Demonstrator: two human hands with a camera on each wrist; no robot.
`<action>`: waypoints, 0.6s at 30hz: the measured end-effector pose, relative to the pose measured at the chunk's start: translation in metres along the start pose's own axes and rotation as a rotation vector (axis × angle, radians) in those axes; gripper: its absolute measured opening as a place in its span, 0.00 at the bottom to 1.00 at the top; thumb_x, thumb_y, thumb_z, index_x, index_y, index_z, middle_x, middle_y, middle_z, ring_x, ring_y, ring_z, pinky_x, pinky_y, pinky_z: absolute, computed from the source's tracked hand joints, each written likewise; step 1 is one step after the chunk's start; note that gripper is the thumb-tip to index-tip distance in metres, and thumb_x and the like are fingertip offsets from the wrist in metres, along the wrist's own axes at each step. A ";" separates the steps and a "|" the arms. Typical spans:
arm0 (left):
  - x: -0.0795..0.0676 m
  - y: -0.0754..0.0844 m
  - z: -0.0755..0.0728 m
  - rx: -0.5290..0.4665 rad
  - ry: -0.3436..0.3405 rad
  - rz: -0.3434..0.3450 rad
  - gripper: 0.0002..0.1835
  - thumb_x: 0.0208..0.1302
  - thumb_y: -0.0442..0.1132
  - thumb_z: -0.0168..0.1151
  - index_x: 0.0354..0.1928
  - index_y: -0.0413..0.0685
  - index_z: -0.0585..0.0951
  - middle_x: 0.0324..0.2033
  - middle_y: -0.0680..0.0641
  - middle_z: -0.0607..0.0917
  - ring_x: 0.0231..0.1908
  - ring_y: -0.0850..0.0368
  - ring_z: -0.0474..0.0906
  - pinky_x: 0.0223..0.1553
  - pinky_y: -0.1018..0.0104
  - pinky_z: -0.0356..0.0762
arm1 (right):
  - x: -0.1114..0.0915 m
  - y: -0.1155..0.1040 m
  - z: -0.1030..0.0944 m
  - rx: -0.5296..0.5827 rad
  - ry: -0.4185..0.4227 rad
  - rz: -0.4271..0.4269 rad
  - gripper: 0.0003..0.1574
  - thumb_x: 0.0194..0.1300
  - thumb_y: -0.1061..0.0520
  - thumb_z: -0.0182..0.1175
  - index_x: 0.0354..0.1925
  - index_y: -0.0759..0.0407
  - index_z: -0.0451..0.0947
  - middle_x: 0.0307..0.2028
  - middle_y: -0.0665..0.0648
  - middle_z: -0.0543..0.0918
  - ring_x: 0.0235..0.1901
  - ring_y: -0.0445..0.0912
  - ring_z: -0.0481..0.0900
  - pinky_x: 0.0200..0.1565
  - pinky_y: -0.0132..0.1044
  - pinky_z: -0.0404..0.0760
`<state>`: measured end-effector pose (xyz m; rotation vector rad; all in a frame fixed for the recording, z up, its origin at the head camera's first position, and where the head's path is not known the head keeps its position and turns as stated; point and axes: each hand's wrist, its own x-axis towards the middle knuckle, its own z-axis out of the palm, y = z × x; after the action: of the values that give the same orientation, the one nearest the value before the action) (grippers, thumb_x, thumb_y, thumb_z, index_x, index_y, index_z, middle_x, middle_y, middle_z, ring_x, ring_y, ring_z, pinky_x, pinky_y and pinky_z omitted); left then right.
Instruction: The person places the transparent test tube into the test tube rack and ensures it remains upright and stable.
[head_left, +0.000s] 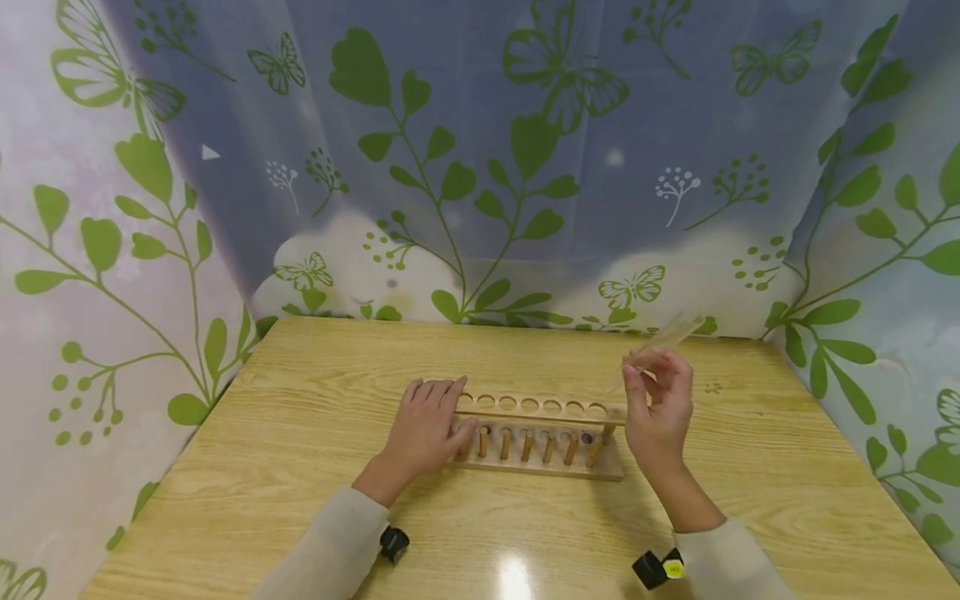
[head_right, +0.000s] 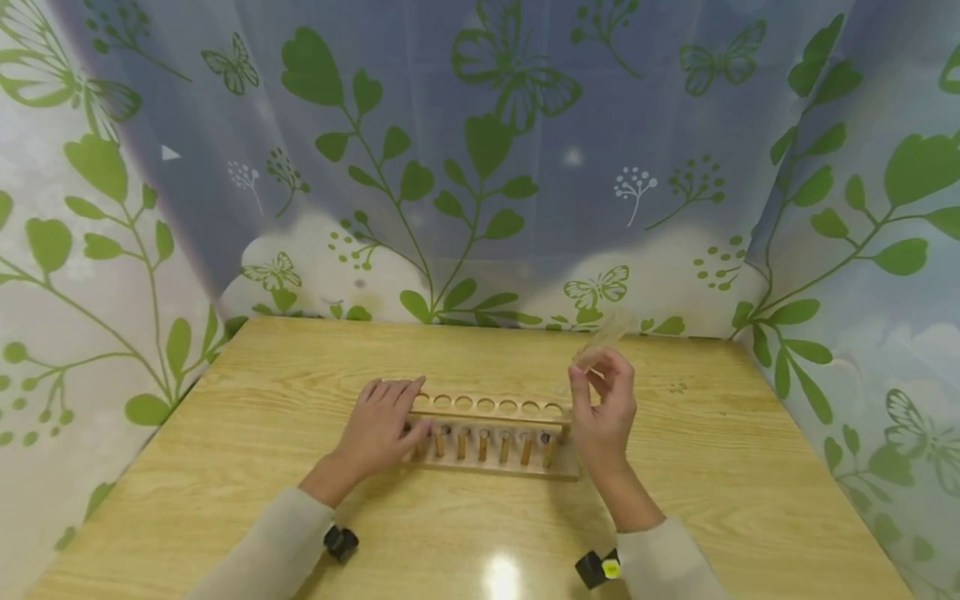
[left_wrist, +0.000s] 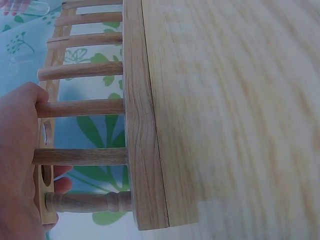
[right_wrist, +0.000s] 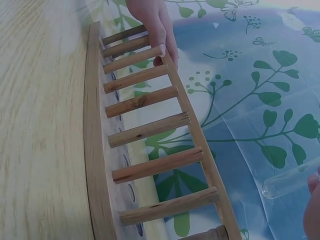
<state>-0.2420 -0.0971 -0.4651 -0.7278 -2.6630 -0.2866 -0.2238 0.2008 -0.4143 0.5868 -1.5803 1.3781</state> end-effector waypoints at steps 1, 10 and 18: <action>0.000 0.000 0.000 0.001 0.003 0.002 0.34 0.69 0.57 0.52 0.70 0.45 0.67 0.57 0.43 0.77 0.58 0.45 0.72 0.65 0.44 0.59 | 0.000 0.000 0.000 -0.001 -0.003 0.003 0.22 0.62 0.81 0.51 0.53 0.84 0.58 0.44 0.56 0.76 0.46 0.45 0.79 0.46 0.29 0.79; 0.000 0.001 -0.001 0.003 -0.007 -0.008 0.34 0.69 0.58 0.52 0.70 0.45 0.67 0.58 0.44 0.77 0.59 0.46 0.72 0.66 0.44 0.58 | 0.005 -0.013 0.004 -0.025 -0.010 0.047 0.22 0.59 0.84 0.50 0.52 0.85 0.59 0.42 0.55 0.76 0.43 0.42 0.78 0.44 0.24 0.78; 0.000 0.001 0.000 -0.004 0.012 -0.001 0.34 0.69 0.57 0.53 0.69 0.44 0.67 0.57 0.43 0.77 0.58 0.45 0.72 0.65 0.44 0.59 | 0.009 -0.029 0.008 -0.064 -0.028 0.091 0.19 0.60 0.83 0.52 0.49 0.87 0.62 0.39 0.57 0.77 0.42 0.40 0.79 0.43 0.23 0.78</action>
<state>-0.2416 -0.0963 -0.4647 -0.7232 -2.6527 -0.2953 -0.2068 0.1879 -0.3914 0.5034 -1.6852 1.3864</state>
